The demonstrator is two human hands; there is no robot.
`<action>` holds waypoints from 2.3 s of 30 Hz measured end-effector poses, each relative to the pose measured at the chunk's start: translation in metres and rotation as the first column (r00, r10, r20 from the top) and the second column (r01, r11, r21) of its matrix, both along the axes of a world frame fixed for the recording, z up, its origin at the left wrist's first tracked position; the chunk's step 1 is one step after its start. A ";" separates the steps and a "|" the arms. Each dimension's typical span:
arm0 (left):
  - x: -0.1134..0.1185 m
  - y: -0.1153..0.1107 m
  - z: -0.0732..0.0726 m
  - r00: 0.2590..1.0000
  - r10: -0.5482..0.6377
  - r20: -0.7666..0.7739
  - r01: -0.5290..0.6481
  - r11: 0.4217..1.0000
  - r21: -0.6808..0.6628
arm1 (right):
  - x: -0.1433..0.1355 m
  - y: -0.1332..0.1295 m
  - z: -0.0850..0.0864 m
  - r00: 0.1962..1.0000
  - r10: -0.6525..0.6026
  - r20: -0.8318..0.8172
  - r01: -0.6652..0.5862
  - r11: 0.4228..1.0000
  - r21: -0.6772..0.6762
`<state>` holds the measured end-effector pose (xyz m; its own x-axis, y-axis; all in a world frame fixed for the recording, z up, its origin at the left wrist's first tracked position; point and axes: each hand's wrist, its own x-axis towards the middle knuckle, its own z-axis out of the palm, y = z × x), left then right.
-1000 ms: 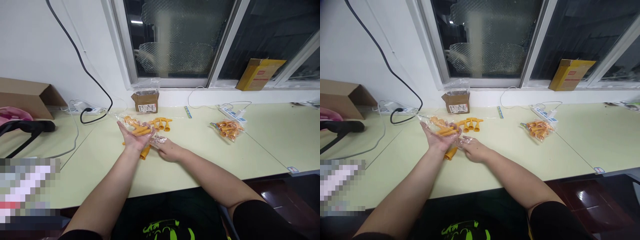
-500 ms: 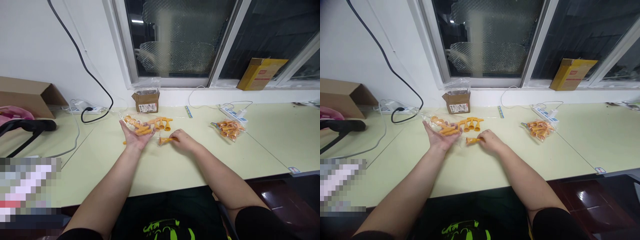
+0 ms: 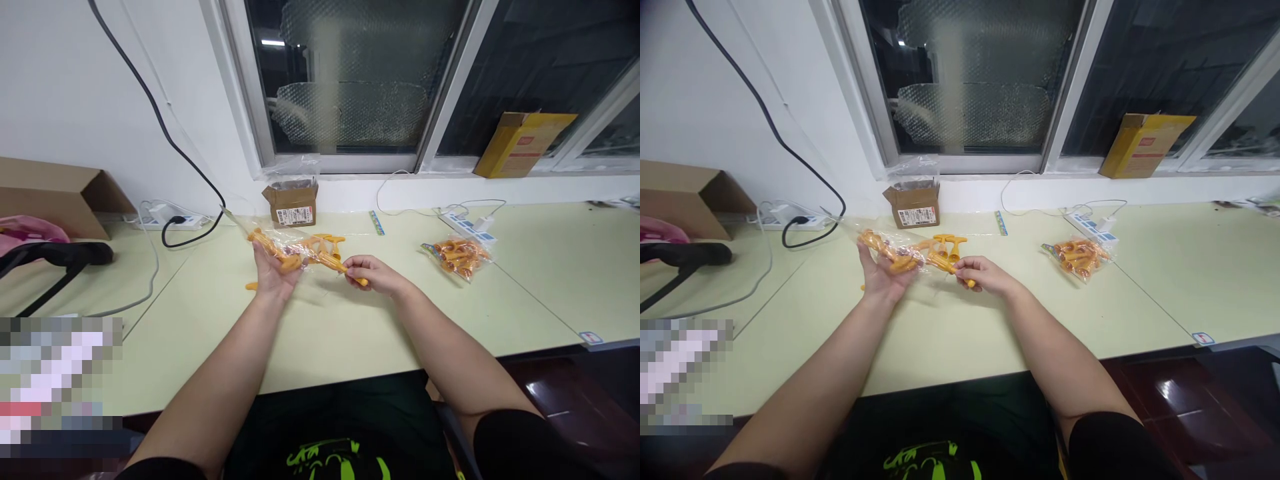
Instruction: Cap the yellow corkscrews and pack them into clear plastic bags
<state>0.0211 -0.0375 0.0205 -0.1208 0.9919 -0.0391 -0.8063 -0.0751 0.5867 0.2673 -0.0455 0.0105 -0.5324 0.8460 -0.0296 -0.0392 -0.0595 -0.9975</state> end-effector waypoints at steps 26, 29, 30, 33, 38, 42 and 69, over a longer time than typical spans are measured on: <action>0.033 -0.019 -0.009 0.923 -0.382 -0.032 0.382 0.924 -0.002 | -0.050 -0.014 -0.022 0.995 -0.007 -0.103 0.060 0.850 0.523; 0.034 -0.019 -0.009 0.934 -0.356 -0.029 0.356 0.934 0.005 | -0.053 -0.015 -0.023 0.988 -0.156 0.014 0.094 0.662 0.743; 0.034 -0.019 -0.008 0.937 -0.349 -0.026 0.349 0.937 0.012 | -0.053 -0.015 -0.022 0.979 -0.202 0.039 0.088 0.581 0.809; 0.033 -0.019 -0.008 0.942 -0.335 -0.013 0.335 0.941 0.044 | -0.051 -0.014 -0.019 0.956 -0.290 0.047 0.073 0.390 0.918; 0.033 -0.022 -0.009 0.918 -0.395 -0.044 0.396 0.918 0.017 | -0.049 -0.015 -0.015 0.933 -0.360 0.029 0.119 0.382 0.916; 0.036 -0.021 -0.012 0.918 -0.394 -0.050 0.396 0.918 0.022 | -0.054 -0.019 -0.015 0.924 -0.382 0.012 0.204 0.520 0.829; -0.005 -0.010 0.021 0.963 -0.115 0.242 0.138 0.987 -0.081 | -0.049 -0.005 -0.032 0.877 -0.459 0.141 0.157 0.553 0.818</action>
